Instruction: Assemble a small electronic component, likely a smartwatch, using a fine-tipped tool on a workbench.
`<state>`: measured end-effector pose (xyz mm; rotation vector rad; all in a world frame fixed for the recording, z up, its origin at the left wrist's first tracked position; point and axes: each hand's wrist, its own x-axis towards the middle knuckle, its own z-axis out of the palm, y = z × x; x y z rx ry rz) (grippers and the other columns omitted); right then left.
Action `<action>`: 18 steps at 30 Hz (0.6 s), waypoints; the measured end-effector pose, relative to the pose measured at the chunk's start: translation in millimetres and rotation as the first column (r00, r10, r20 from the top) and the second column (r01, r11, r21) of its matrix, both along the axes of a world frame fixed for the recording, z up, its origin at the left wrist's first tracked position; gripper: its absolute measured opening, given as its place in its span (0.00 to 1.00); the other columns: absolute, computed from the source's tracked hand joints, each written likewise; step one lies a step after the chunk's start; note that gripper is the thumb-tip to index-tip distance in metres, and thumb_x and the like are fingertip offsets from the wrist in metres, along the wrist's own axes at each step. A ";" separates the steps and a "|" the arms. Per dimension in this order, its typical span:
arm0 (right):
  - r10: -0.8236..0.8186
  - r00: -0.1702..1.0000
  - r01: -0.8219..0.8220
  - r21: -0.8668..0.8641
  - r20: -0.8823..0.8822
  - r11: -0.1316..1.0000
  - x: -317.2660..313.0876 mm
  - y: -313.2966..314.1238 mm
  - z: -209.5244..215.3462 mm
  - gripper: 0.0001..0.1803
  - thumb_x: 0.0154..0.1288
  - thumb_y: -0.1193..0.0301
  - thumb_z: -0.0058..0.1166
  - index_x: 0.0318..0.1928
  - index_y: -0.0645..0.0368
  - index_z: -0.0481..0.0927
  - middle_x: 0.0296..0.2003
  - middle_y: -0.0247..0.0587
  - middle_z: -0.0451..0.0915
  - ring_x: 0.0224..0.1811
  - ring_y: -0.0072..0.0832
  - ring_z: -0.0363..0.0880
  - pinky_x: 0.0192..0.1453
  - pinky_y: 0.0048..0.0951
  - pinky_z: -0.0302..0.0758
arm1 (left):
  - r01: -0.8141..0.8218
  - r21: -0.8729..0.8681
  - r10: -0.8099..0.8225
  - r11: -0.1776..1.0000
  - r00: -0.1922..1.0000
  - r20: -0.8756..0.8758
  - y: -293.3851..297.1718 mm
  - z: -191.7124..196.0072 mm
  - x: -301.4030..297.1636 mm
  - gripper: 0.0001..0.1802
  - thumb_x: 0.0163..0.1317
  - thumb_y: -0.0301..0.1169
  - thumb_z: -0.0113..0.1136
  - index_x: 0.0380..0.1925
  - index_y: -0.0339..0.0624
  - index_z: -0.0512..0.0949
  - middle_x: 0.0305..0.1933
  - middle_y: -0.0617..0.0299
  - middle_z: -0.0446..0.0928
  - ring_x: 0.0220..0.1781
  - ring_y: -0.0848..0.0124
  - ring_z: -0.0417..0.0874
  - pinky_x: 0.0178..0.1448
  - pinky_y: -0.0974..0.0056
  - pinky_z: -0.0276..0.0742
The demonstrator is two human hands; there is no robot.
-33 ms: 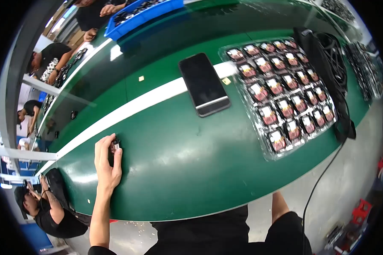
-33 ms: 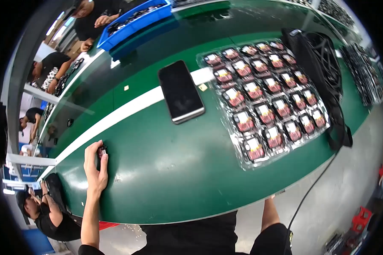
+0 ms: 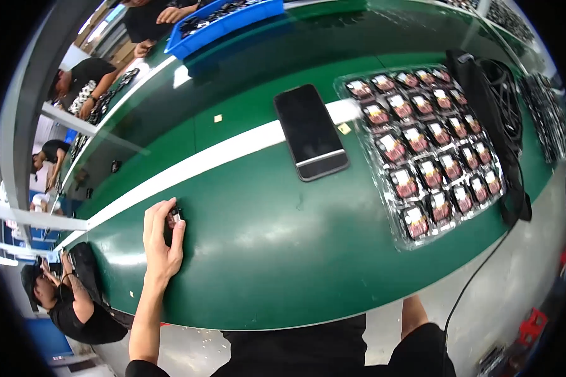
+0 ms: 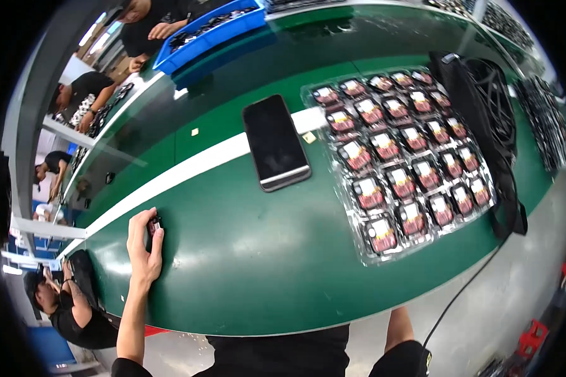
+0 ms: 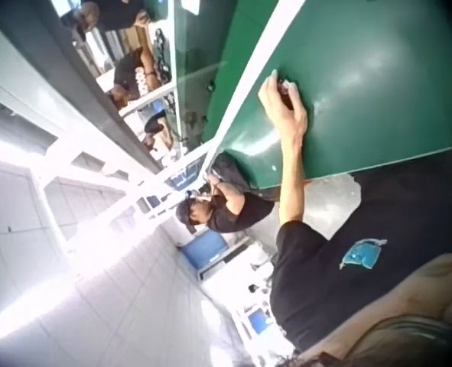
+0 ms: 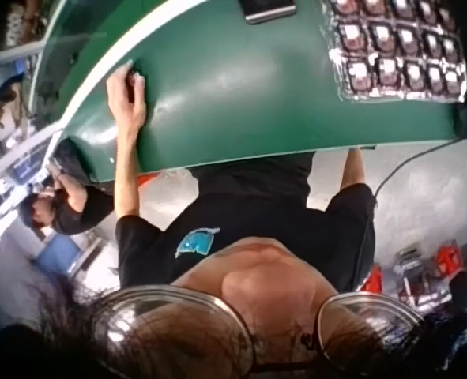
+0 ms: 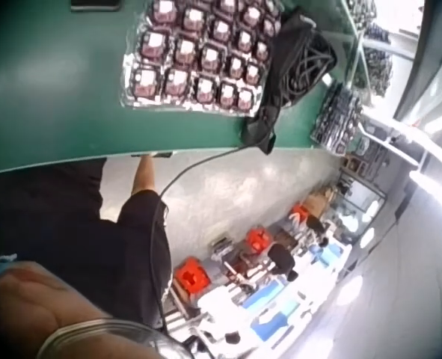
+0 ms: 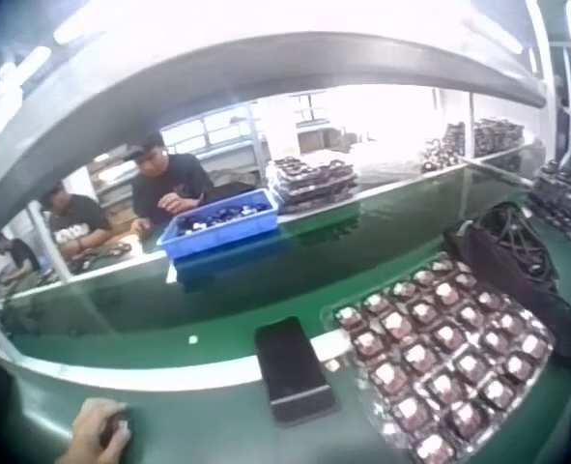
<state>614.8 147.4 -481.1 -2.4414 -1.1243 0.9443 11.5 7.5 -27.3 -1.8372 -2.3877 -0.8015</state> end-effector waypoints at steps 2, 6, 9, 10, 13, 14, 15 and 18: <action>0.101 0.994 -0.099 0.041 -0.033 0.994 -33.9 44.5 3.8 0.20 0.67 0.58 0.72 0.48 0.63 0.95 0.47 0.62 0.94 0.53 0.59 0.95 0.59 0.54 0.88 | 0.020 0.015 -0.020 1.000 0.999 -0.026 3.4 3.5 2.5 0.25 0.71 0.22 0.70 0.68 0.33 0.82 0.62 0.45 0.81 0.59 0.49 0.84 0.65 0.52 0.81; 0.310 0.935 -0.295 0.106 -0.171 0.949 -164.1 95.4 27.7 0.19 0.68 0.59 0.72 0.47 0.63 0.94 0.47 0.62 0.94 0.52 0.59 0.94 0.58 0.55 0.88 | -0.007 -0.009 0.006 1.000 0.994 -0.105 -5.1 11.2 3.1 0.27 0.66 0.24 0.76 0.66 0.35 0.83 0.62 0.44 0.82 0.62 0.47 0.85 0.67 0.50 0.82; 0.378 0.897 -0.352 0.144 -0.230 0.925 -200.0 95.6 -4.7 0.19 0.68 0.59 0.72 0.47 0.63 0.94 0.46 0.62 0.94 0.51 0.60 0.94 0.58 0.55 0.88 | -0.005 -0.010 0.004 1.000 0.993 -0.117 -6.8 8.6 2.5 0.27 0.66 0.25 0.77 0.65 0.36 0.84 0.62 0.44 0.82 0.62 0.47 0.85 0.67 0.50 0.82; 0.399 0.883 -0.370 0.158 -0.246 0.916 -210.5 94.2 -12.7 0.19 0.68 0.59 0.72 0.47 0.63 0.94 0.46 0.62 0.94 0.51 0.60 0.94 0.57 0.55 0.88 | -0.009 -0.013 0.007 1.000 0.989 -0.148 -9.6 11.4 2.8 0.27 0.65 0.26 0.78 0.65 0.36 0.84 0.62 0.44 0.82 0.62 0.47 0.85 0.67 0.50 0.82; 0.450 0.855 -0.409 0.200 -0.257 0.890 -224.7 96.6 -29.7 0.18 0.68 0.60 0.71 0.46 0.63 0.94 0.45 0.62 0.94 0.50 0.60 0.94 0.57 0.55 0.88 | -0.007 -0.019 0.005 1.000 0.993 -0.118 -7.7 9.7 2.9 0.27 0.65 0.26 0.79 0.65 0.37 0.84 0.62 0.47 0.82 0.62 0.49 0.85 0.66 0.51 0.83; 0.468 0.847 -0.424 0.209 -0.254 0.881 -224.1 94.3 -32.9 0.18 0.68 0.60 0.71 0.46 0.63 0.94 0.45 0.62 0.94 0.50 0.60 0.94 0.56 0.56 0.88 | -0.006 -0.020 0.004 1.000 0.993 -0.121 -5.9 10.5 3.8 0.27 0.66 0.26 0.79 0.64 0.37 0.84 0.63 0.48 0.82 0.61 0.50 0.85 0.66 0.51 0.83; 0.483 0.840 -0.438 0.218 -0.246 0.872 -220.8 91.8 -35.2 0.18 0.68 0.60 0.71 0.46 0.63 0.94 0.45 0.62 0.94 0.50 0.60 0.94 0.56 0.56 0.88 | -0.012 -0.018 0.010 1.000 0.992 -0.127 -5.0 11.0 3.7 0.27 0.66 0.26 0.79 0.64 0.37 0.84 0.63 0.48 0.82 0.61 0.50 0.85 0.66 0.51 0.83; 0.508 0.838 -0.463 0.235 -0.199 0.855 -192.2 80.4 -36.9 0.17 0.68 0.60 0.71 0.46 0.63 0.94 0.44 0.62 0.94 0.49 0.61 0.94 0.55 0.56 0.88 | 0.021 -0.019 -0.023 1.000 0.993 -0.112 -0.5 12.9 5.1 0.27 0.65 0.26 0.79 0.64 0.37 0.84 0.63 0.49 0.82 0.61 0.50 0.84 0.65 0.52 0.83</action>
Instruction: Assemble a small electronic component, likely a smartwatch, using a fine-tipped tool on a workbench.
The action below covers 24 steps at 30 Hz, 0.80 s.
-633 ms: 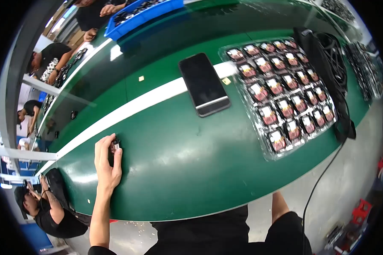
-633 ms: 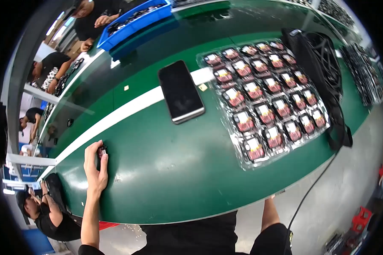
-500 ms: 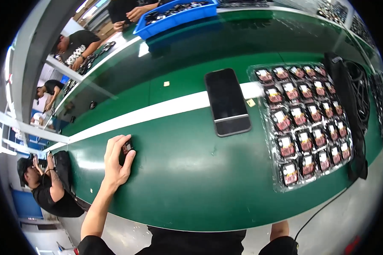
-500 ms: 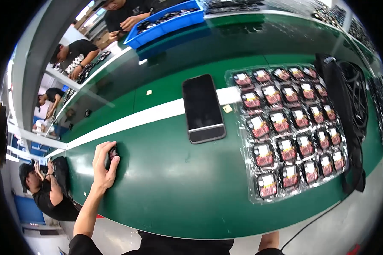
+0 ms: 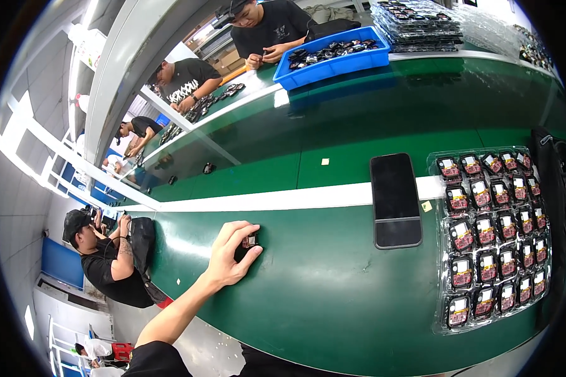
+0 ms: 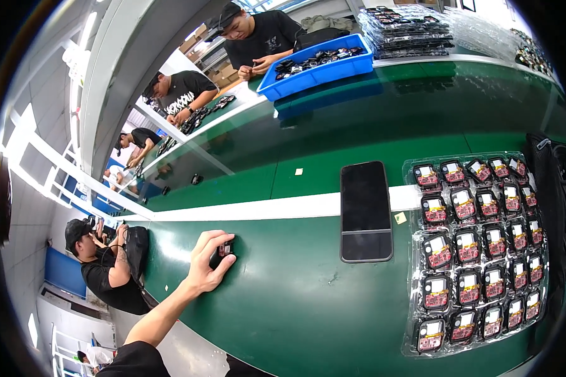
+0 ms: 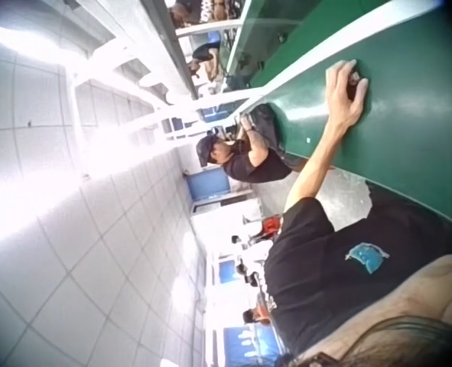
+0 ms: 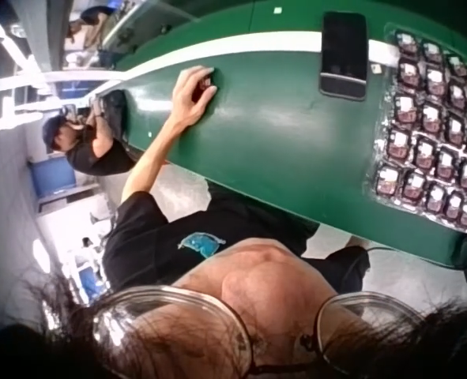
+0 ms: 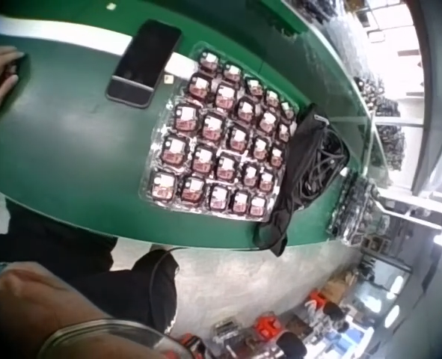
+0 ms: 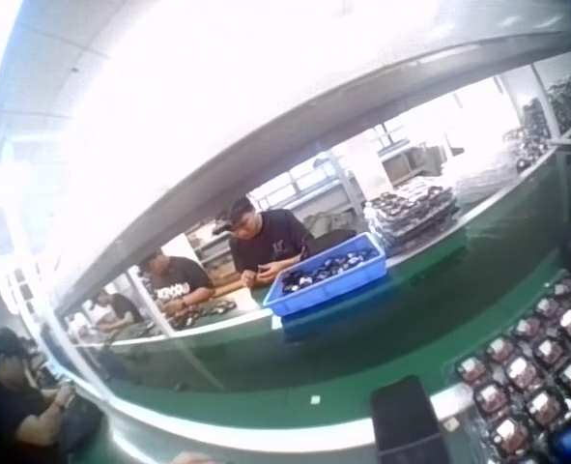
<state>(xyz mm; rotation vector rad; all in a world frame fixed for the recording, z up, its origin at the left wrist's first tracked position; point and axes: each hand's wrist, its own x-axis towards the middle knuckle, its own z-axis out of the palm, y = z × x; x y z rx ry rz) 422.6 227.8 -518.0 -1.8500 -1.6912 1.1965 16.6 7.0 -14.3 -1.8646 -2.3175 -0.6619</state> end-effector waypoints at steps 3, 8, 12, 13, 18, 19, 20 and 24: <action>-0.024 0.997 0.021 0.045 0.074 0.999 59.0 -17.1 11.6 0.17 0.68 0.61 0.71 0.45 0.63 0.94 0.43 0.62 0.94 0.48 0.61 0.94 0.55 0.57 0.88 | 0.001 0.019 -0.001 1.000 1.000 0.012 -0.9 -0.4 -2.3 0.27 0.65 0.26 0.80 0.64 0.36 0.84 0.63 0.49 0.82 0.61 0.50 0.85 0.64 0.52 0.84; -0.184 0.950 0.149 0.151 0.251 0.977 187.6 -66.4 67.3 0.16 0.68 0.62 0.71 0.45 0.63 0.93 0.42 0.62 0.94 0.47 0.61 0.94 0.54 0.57 0.88 | -0.002 0.033 0.001 0.999 1.000 0.016 -5.5 -1.4 -3.8 0.27 0.64 0.27 0.79 0.63 0.36 0.84 0.61 0.46 0.83 0.60 0.48 0.85 0.63 0.51 0.84; -0.210 0.781 -0.019 0.359 0.587 0.933 262.3 -123.9 121.5 0.11 0.69 0.66 0.69 0.40 0.63 0.90 0.34 0.61 0.91 0.38 0.64 0.92 0.46 0.61 0.86 | 0.011 0.047 -0.011 0.999 1.000 0.006 -10.0 2.7 -2.2 0.30 0.65 0.29 0.79 0.66 0.35 0.83 0.62 0.44 0.82 0.61 0.45 0.85 0.65 0.49 0.84; -0.200 0.824 0.005 0.347 0.530 0.938 265.1 -140.1 138.3 0.09 0.69 0.69 0.67 0.39 0.62 0.86 0.31 0.62 0.88 0.36 0.64 0.90 0.44 0.63 0.84 | 0.009 0.049 -0.009 0.999 1.000 0.001 -11.0 3.3 -1.4 0.30 0.65 0.29 0.79 0.66 0.35 0.82 0.62 0.44 0.82 0.62 0.44 0.85 0.65 0.49 0.84; -0.503 0.682 0.236 0.491 0.531 0.838 308.8 -242.9 213.3 0.10 0.70 0.69 0.65 0.36 0.63 0.80 0.26 0.54 0.84 0.31 0.57 0.86 0.40 0.57 0.79 | 0.056 0.040 -0.059 0.998 0.996 0.067 -10.7 2.4 -4.6 0.31 0.67 0.30 0.77 0.70 0.37 0.80 0.66 0.42 0.81 0.65 0.43 0.84 0.68 0.49 0.83; -0.587 0.623 0.287 0.548 0.517 0.786 323.6 -257.6 225.2 0.10 0.71 0.69 0.65 0.37 0.63 0.80 0.27 0.54 0.85 0.31 0.56 0.86 0.40 0.57 0.80 | 0.058 0.051 -0.061 0.997 0.996 0.058 -12.7 0.9 -6.9 0.32 0.66 0.29 0.77 0.70 0.36 0.80 0.66 0.42 0.81 0.65 0.43 0.84 0.68 0.49 0.83; -0.634 0.577 0.358 0.538 0.515 0.763 343.3 -267.8 243.8 0.11 0.72 0.69 0.65 0.37 0.64 0.80 0.26 0.53 0.85 0.30 0.55 0.86 0.39 0.57 0.79 | 0.068 0.049 -0.070 0.996 0.996 0.048 -13.8 1.4 -6.9 0.32 0.66 0.29 0.77 0.69 0.35 0.80 0.66 0.42 0.81 0.65 0.43 0.84 0.69 0.48 0.82; -0.747 0.484 0.312 0.708 0.455 0.633 397.8 -261.2 354.6 0.12 0.76 0.72 0.63 0.38 0.65 0.74 0.25 0.48 0.77 0.26 0.43 0.75 0.35 0.49 0.72 | 0.090 0.033 -0.091 0.995 0.995 0.028 -5.4 2.6 -6.3 0.33 0.65 0.29 0.77 0.69 0.34 0.79 0.65 0.42 0.81 0.65 0.43 0.83 0.69 0.48 0.82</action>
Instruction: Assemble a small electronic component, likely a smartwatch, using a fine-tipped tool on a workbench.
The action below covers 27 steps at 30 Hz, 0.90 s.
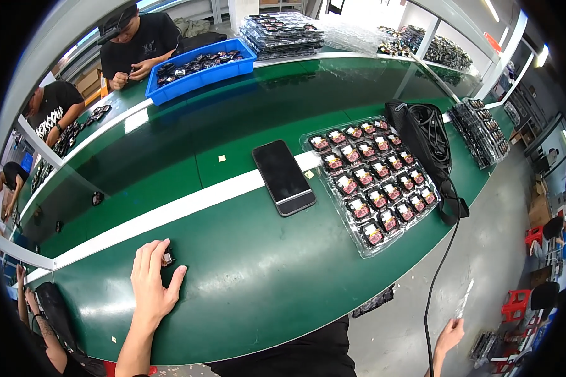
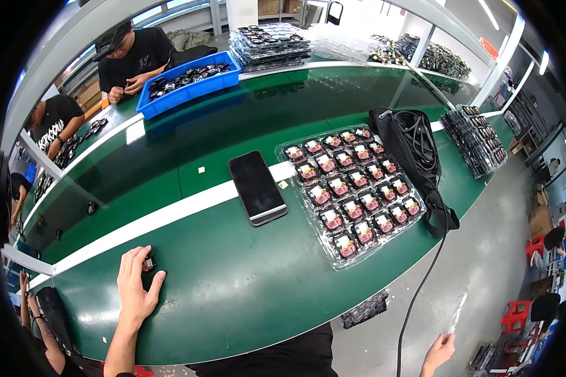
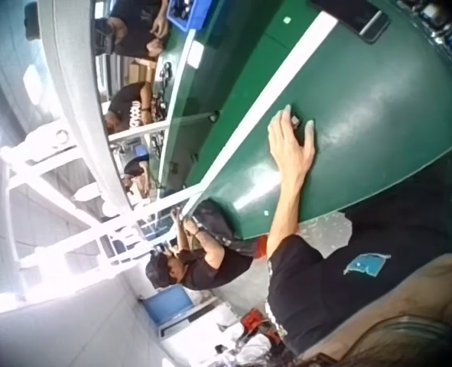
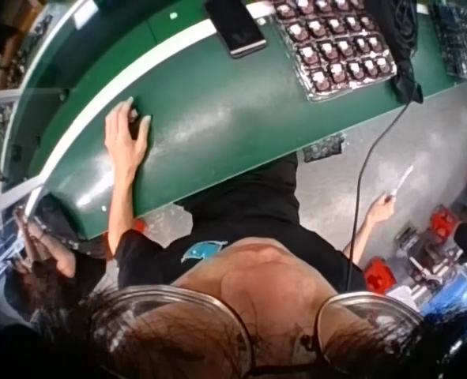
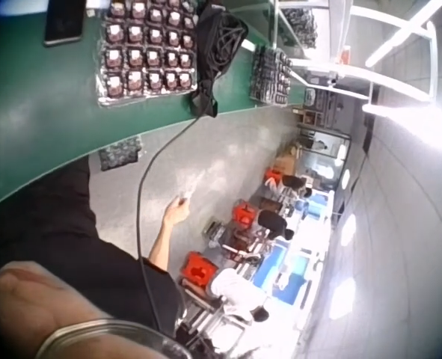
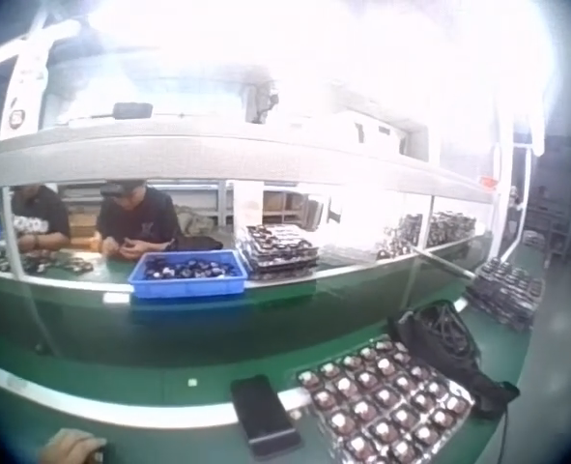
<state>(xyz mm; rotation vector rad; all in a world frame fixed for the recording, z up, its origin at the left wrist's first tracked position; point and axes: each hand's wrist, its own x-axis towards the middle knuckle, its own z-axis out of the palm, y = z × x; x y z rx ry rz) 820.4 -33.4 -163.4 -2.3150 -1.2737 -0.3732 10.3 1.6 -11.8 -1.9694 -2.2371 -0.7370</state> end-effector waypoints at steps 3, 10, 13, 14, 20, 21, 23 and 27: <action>0.302 0.946 -0.319 0.178 0.117 0.931 -25.1 68.2 116.2 0.14 0.81 0.78 0.60 0.37 0.65 0.69 0.25 0.41 0.64 0.27 0.29 0.60 0.32 0.38 0.64 | -0.015 0.009 0.015 1.000 0.999 0.029 -5.4 3.8 -1.1 0.34 0.65 0.29 0.77 0.70 0.35 0.79 0.65 0.42 0.81 0.65 0.43 0.83 0.69 0.48 0.82; 0.820 0.476 -0.876 0.094 0.318 0.472 -232.0 199.4 291.6 0.12 0.72 0.85 0.66 0.34 0.64 0.74 0.24 0.41 0.68 0.22 0.32 0.67 0.29 0.34 0.66 | 0.011 0.038 -0.014 0.999 0.996 0.085 -5.2 1.2 0.0 0.34 0.65 0.30 0.79 0.70 0.35 0.79 0.65 0.41 0.81 0.65 0.43 0.84 0.69 0.48 0.82; 0.932 0.218 -0.970 -0.037 0.289 0.239 -319.4 236.5 287.4 0.10 0.63 0.83 0.69 0.33 0.59 0.79 0.24 0.41 0.77 0.23 0.39 0.82 0.29 0.38 0.75 | -0.002 0.037 0.000 0.999 0.999 0.047 -8.9 3.9 0.0 0.35 0.64 0.30 0.79 0.70 0.35 0.79 0.64 0.42 0.82 0.64 0.44 0.84 0.69 0.49 0.82; 0.952 0.152 -0.981 -0.079 0.267 0.178 -342.7 244.0 283.3 0.10 0.61 0.80 0.70 0.33 0.57 0.78 0.24 0.40 0.79 0.25 0.40 0.84 0.29 0.39 0.76 | -0.002 0.050 -0.001 0.999 0.998 0.059 -10.8 1.6 -4.0 0.34 0.64 0.31 0.79 0.69 0.35 0.79 0.64 0.43 0.82 0.63 0.45 0.84 0.67 0.50 0.83; 0.985 0.052 -0.948 -0.301 0.166 0.101 -404.5 281.8 239.6 0.11 0.68 0.66 0.69 0.42 0.55 0.79 0.27 0.41 0.83 0.26 0.48 0.86 0.33 0.50 0.80 | 0.020 0.075 -0.024 0.997 0.998 0.050 -7.8 -2.0 -7.6 0.34 0.64 0.32 0.79 0.69 0.36 0.80 0.63 0.46 0.83 0.61 0.47 0.84 0.65 0.50 0.83; 0.985 0.052 -0.949 -0.300 0.167 0.101 -405.0 283.8 236.1 0.11 0.68 0.66 0.69 0.42 0.55 0.79 0.27 0.41 0.83 0.26 0.48 0.86 0.33 0.50 0.80 | 0.027 0.082 -0.032 0.996 0.998 0.053 -7.2 -2.6 -7.9 0.33 0.64 0.32 0.80 0.68 0.36 0.80 0.62 0.46 0.83 0.61 0.47 0.84 0.65 0.50 0.83; 0.990 0.004 -0.940 -0.337 0.138 0.051 -401.7 285.9 230.8 0.12 0.68 0.65 0.69 0.42 0.55 0.79 0.28 0.41 0.83 0.26 0.48 0.86 0.34 0.49 0.81 | 0.016 0.074 -0.021 0.997 0.997 0.069 -8.1 -2.6 -8.2 0.34 0.64 0.32 0.80 0.68 0.36 0.80 0.62 0.46 0.83 0.61 0.47 0.84 0.65 0.50 0.83; 0.988 0.024 -0.910 -0.405 0.152 0.084 -383.1 271.2 239.8 0.11 0.66 0.66 0.70 0.40 0.54 0.79 0.30 0.39 0.82 0.31 0.44 0.88 0.34 0.46 0.82 | 0.021 0.069 -0.025 0.997 0.998 0.056 -9.5 -0.1 -8.6 0.33 0.63 0.32 0.80 0.67 0.36 0.80 0.63 0.46 0.82 0.62 0.46 0.84 0.66 0.50 0.83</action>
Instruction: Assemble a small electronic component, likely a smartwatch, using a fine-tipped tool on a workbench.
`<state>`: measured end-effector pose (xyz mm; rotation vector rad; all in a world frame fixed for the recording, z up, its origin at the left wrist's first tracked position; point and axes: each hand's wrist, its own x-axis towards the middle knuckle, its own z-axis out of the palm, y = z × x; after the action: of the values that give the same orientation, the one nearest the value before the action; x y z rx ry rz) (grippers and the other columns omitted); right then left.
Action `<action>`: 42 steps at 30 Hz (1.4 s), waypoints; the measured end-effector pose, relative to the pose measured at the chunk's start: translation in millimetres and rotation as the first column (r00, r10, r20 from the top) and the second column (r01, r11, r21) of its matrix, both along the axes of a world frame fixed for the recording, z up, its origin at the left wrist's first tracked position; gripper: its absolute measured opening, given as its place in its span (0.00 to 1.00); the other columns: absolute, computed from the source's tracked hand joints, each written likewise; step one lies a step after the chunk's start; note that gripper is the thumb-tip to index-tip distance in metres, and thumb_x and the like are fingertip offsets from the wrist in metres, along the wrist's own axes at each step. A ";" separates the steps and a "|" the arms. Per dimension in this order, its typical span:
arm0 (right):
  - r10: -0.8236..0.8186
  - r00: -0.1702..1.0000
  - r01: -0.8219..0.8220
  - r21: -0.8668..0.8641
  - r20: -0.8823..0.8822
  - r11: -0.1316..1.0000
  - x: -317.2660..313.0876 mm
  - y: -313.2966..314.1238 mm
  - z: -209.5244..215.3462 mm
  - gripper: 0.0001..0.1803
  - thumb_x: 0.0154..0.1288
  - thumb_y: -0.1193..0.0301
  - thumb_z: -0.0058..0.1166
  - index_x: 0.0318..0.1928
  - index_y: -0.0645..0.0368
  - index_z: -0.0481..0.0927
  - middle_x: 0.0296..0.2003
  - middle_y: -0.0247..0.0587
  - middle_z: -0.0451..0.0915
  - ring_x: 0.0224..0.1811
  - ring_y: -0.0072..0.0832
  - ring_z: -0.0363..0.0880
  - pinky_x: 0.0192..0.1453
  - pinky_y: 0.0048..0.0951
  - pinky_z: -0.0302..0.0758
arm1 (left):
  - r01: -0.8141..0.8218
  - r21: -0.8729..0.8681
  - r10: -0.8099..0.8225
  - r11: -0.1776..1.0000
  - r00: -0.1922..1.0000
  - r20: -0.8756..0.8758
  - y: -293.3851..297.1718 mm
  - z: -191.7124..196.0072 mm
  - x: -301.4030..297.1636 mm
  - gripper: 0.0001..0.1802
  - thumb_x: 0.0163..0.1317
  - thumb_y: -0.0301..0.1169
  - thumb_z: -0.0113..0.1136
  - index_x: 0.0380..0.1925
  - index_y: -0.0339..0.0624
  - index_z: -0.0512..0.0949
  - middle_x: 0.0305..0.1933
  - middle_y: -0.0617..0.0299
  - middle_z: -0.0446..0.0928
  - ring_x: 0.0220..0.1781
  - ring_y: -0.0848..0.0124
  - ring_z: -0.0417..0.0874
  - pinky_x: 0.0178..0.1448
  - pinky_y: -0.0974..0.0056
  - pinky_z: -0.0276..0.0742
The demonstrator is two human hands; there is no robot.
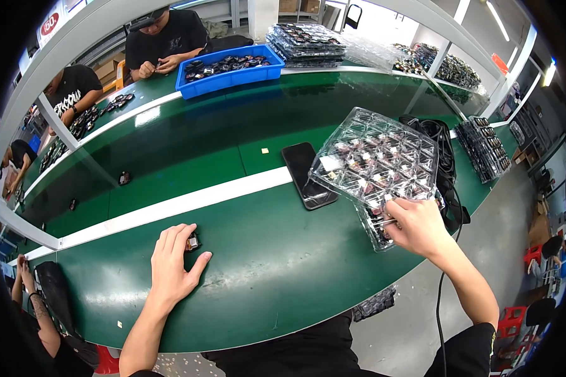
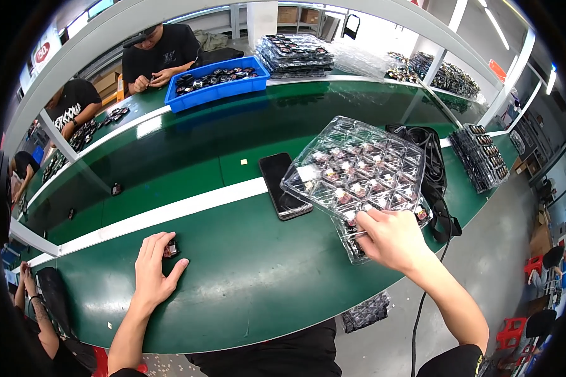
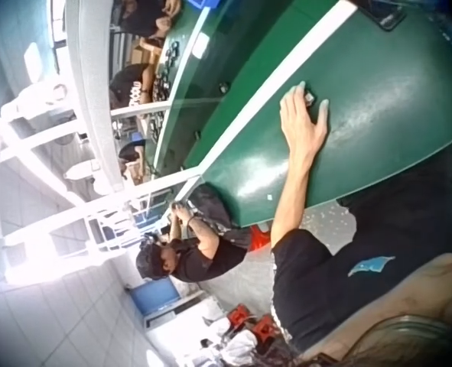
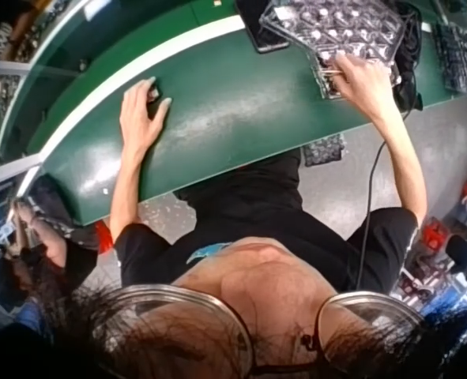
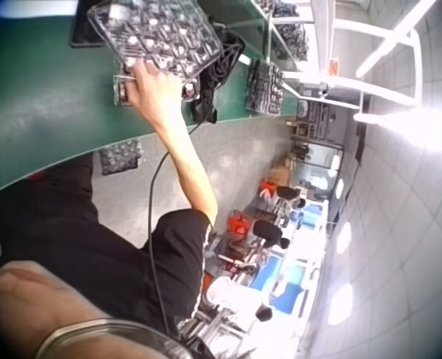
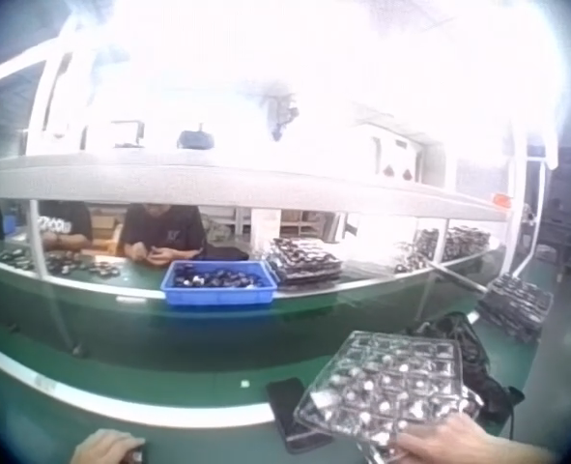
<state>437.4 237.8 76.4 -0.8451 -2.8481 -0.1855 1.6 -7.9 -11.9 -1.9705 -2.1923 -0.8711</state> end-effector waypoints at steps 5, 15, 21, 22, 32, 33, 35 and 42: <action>-0.010 1.000 0.009 0.116 0.014 0.993 47.8 -13.6 4.1 0.15 0.56 0.73 0.74 0.41 0.51 0.82 0.32 0.32 0.79 0.33 0.34 0.86 0.35 0.41 0.81 | 0.003 -0.021 -0.003 1.000 1.000 0.029 0.6 2.2 0.0 0.32 0.63 0.32 0.80 0.66 0.36 0.81 0.64 0.46 0.82 0.64 0.46 0.83 0.67 0.50 0.82; 0.045 0.983 -0.076 0.179 0.176 0.981 60.7 -21.3 1.5 0.16 0.59 0.70 0.74 0.45 0.49 0.81 0.35 0.29 0.77 0.36 0.29 0.86 0.35 0.36 0.82 | -0.011 -0.015 0.011 1.000 1.000 0.020 1.9 2.6 2.9 0.32 0.62 0.31 0.80 0.66 0.37 0.82 0.64 0.46 0.82 0.63 0.46 0.83 0.66 0.50 0.82; -0.079 0.975 0.041 0.183 0.210 0.982 89.6 2.4 0.2 0.15 0.66 0.68 0.75 0.48 0.49 0.82 0.40 0.33 0.79 0.38 0.35 0.89 0.36 0.40 0.81 | -0.012 -0.021 0.013 1.000 0.999 0.034 1.8 3.0 3.3 0.31 0.63 0.31 0.79 0.66 0.37 0.82 0.64 0.47 0.82 0.63 0.47 0.83 0.66 0.51 0.83; -0.077 0.975 0.039 0.181 0.210 0.983 94.2 5.3 0.5 0.15 0.66 0.68 0.75 0.48 0.49 0.82 0.40 0.33 0.79 0.38 0.35 0.89 0.36 0.40 0.81 | -0.007 -0.025 0.008 1.000 0.999 0.035 2.0 3.6 3.7 0.31 0.63 0.31 0.79 0.65 0.37 0.82 0.64 0.47 0.82 0.62 0.47 0.83 0.66 0.51 0.83; -0.278 0.942 0.263 0.100 0.190 0.960 131.9 14.0 2.0 0.17 0.65 0.69 0.75 0.51 0.54 0.83 0.42 0.42 0.81 0.38 0.48 0.89 0.40 0.48 0.83 | -0.014 -0.004 0.014 1.000 1.000 0.008 0.7 0.6 1.9 0.31 0.63 0.31 0.79 0.65 0.37 0.82 0.64 0.47 0.82 0.63 0.47 0.83 0.65 0.51 0.83; -0.275 0.942 0.260 0.100 0.192 0.960 134.6 13.6 1.6 0.17 0.65 0.69 0.75 0.51 0.54 0.83 0.42 0.42 0.81 0.38 0.48 0.89 0.40 0.48 0.83 | -0.011 -0.007 0.011 1.000 1.000 0.014 0.7 0.7 1.8 0.31 0.63 0.31 0.79 0.65 0.37 0.82 0.64 0.47 0.82 0.63 0.47 0.83 0.65 0.51 0.83; -0.309 0.944 0.300 0.086 0.120 0.950 138.4 12.9 0.6 0.16 0.62 0.73 0.72 0.50 0.56 0.85 0.40 0.43 0.82 0.36 0.49 0.89 0.40 0.48 0.83 | -0.012 -0.011 0.012 1.000 1.000 0.020 0.8 1.0 1.5 0.31 0.63 0.31 0.79 0.66 0.37 0.82 0.64 0.47 0.82 0.63 0.47 0.83 0.65 0.51 0.83; -0.272 0.960 0.272 0.001 -0.064 0.962 107.4 1.4 6.5 0.16 0.63 0.71 0.72 0.51 0.58 0.89 0.34 0.43 0.85 0.31 0.47 0.87 0.37 0.46 0.82 | 0.006 -0.010 -0.006 1.000 1.000 0.027 4.3 1.6 2.5 0.31 0.63 0.31 0.79 0.65 0.37 0.82 0.64 0.48 0.82 0.63 0.47 0.83 0.65 0.51 0.83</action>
<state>544.8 239.1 82.9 -1.2167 -2.6596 -0.2013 4.1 -3.6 -10.3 -1.9826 -2.2104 -0.8953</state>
